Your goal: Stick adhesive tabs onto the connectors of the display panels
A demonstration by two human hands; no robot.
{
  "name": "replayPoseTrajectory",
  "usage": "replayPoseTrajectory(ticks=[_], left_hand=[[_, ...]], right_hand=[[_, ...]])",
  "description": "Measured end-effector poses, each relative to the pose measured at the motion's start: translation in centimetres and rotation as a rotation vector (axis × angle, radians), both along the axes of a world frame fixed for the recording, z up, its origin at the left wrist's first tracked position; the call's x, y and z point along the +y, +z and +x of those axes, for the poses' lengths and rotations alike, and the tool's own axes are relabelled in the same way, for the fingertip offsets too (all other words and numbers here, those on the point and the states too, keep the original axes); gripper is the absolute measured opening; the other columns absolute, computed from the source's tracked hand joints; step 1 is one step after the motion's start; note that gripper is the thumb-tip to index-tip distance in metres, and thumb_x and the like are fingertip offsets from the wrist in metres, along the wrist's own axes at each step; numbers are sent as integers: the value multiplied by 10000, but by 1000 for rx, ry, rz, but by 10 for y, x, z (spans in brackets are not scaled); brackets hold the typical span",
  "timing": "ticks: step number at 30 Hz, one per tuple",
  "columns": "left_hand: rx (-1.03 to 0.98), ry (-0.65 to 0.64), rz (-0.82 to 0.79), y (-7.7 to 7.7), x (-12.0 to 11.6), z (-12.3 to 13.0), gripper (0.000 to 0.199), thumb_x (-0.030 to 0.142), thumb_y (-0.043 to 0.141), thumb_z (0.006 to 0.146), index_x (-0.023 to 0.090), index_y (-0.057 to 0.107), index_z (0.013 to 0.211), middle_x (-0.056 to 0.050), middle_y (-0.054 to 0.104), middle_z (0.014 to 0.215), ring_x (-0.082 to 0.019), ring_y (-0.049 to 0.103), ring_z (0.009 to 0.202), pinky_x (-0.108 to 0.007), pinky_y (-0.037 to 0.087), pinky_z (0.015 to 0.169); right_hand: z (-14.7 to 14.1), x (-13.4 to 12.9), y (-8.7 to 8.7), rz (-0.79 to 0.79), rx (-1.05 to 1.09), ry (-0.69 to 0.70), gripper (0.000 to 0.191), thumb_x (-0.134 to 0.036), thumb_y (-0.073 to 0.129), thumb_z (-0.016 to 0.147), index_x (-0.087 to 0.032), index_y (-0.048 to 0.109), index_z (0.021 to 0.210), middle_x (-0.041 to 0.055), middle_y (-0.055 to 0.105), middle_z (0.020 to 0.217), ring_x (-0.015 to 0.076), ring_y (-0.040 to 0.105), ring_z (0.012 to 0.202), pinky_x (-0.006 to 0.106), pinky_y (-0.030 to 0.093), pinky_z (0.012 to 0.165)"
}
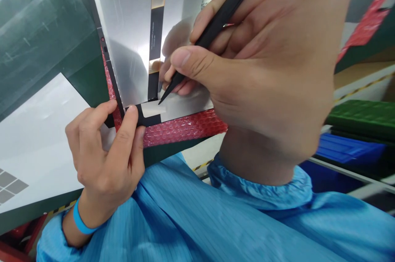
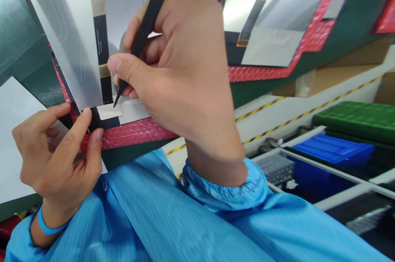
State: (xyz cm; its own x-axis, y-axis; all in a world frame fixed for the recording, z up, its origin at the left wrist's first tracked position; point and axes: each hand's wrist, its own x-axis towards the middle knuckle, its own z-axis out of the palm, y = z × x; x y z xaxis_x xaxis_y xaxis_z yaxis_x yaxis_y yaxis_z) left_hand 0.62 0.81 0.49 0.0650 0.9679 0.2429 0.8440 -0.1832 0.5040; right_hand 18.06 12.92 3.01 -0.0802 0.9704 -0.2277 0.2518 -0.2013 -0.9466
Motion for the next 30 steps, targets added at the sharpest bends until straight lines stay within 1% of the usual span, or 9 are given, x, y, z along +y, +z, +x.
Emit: replayPoseTrajectory(ticks=[4, 7, 9, 12, 15, 18, 21, 27, 30], left_hand=[[-17, -10, 51, -3, 2, 1, 405, 127, 801, 899, 187, 765, 1298, -212, 688, 1370, -382, 658, 1231, -562, 577, 945], [-16, -17, 62, -3, 2, 2, 383, 129, 777, 914, 221, 773, 1286, -188, 693, 1367, -369, 659, 1223, -555, 572, 951], [-4, -31, 56, -2, 2, 2, 378, 141, 769, 922, 236, 775, 1287, -182, 688, 1378, -368, 652, 1230, -562, 566, 968], [22, -57, 53, -1, 3, 3, 370, 170, 774, 923, 236, 780, 1286, -188, 677, 1389, -373, 640, 1233, -565, 568, 972], [28, -69, 55, 0, 4, 3, 367, 174, 787, 912, 210, 788, 1277, -204, 672, 1385, -384, 633, 1234, -569, 573, 966], [16, -71, 52, 0, 3, 3, 391, 143, 803, 887, 185, 790, 1275, -221, 670, 1381, -395, 633, 1233, -578, 568, 970], [16, -72, 40, 1, 3, 3, 396, 143, 798, 891, 196, 785, 1283, -215, 667, 1391, -394, 630, 1237, -582, 567, 968], [24, -72, 32, 1, 3, 2, 377, 177, 780, 917, 200, 782, 1293, -209, 658, 1401, -392, 622, 1252, -581, 565, 980], [47, -85, 24, 1, 4, 3, 389, 196, 782, 924, 185, 776, 1312, -219, 640, 1419, -392, 614, 1258, -576, 551, 1001]], right_hand=[[1, 1, -5, 63, 16, 27, 343, -144, 858, 840, -307, 573, 743, -27, 702, 646, 229, 757, 640, 314, 568, 443], [2, 1, -7, 91, -1, 42, 359, -77, 837, 822, -306, 577, 726, -46, 702, 642, 216, 769, 648, 294, 567, 436], [2, 1, -7, 99, -18, 40, 364, -90, 859, 814, -308, 586, 711, -46, 710, 655, 218, 770, 651, 303, 568, 431], [2, 2, -5, 79, -20, 31, 371, -168, 918, 804, -311, 591, 700, -35, 712, 657, 233, 775, 670, 321, 577, 432], [1, 2, -5, 52, -2, 28, 390, -268, 958, 801, -312, 585, 694, -40, 698, 636, 228, 774, 681, 308, 587, 436], [0, 1, -3, 55, -7, 27, 403, -325, 973, 798, -310, 584, 695, -47, 688, 626, 221, 773, 683, 293, 578, 425], [0, 0, -1, 55, -21, 23, 403, -314, 964, 810, -304, 575, 708, -38, 686, 638, 232, 780, 698, 302, 575, 425], [0, 1, -2, 65, -37, 10, 355, -197, 861, 874, -299, 563, 709, -28, 652, 617, 220, 759, 654, 303, 559, 429], [0, 1, -3, 72, -43, 18, 340, -209, 847, 879, -307, 571, 707, -40, 654, 620, 200, 739, 623, 289, 553, 421]])
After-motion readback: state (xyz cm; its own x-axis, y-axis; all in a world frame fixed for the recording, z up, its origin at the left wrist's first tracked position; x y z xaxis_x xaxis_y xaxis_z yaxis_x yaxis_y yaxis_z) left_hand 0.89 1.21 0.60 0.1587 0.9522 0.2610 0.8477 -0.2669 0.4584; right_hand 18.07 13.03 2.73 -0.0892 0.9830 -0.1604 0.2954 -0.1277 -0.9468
